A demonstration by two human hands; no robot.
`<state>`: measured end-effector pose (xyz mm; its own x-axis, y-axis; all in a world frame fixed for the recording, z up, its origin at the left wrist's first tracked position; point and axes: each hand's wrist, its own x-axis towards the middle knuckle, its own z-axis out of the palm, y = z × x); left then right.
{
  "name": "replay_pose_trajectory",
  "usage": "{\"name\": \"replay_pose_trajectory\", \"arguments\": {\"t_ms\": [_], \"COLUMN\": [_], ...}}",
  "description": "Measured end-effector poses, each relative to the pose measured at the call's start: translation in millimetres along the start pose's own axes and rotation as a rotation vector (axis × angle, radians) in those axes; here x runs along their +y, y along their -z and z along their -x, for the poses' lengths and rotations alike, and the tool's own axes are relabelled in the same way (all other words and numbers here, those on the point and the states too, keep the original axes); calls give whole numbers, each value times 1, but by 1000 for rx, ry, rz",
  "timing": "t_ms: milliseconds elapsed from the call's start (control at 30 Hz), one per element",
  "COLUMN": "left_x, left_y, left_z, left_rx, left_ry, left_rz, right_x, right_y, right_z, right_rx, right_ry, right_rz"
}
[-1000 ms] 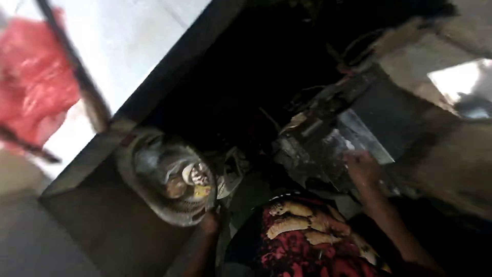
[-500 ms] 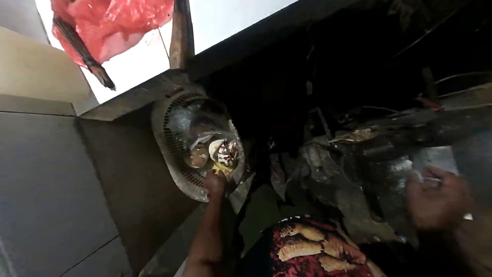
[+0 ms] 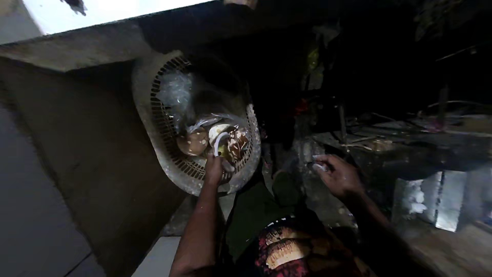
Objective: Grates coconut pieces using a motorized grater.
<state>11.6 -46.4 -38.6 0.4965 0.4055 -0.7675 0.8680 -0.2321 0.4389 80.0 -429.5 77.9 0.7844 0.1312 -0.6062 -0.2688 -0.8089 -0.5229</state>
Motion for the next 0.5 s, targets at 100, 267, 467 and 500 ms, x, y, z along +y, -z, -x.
{"name": "replay_pose_trajectory", "arguments": {"t_ms": [100,267,467,500], "left_x": [-11,-43,-60,-63], "left_y": [34,52,47,47], "left_z": [25,29,44,49], "left_rx": [4,1,110,94], "left_ry": [155,218,356,354], "left_rz": [602,1001,971,1004], "right_x": [-35,-94,-141,-146], "right_y": [-21,-81,-172,-185], "right_z": [-24,-69,-136,-147], "right_rx": [-118,-324,-211,-186], "right_ry": [29,95,397,466], "right_rz": [-10,91,387,408]}}
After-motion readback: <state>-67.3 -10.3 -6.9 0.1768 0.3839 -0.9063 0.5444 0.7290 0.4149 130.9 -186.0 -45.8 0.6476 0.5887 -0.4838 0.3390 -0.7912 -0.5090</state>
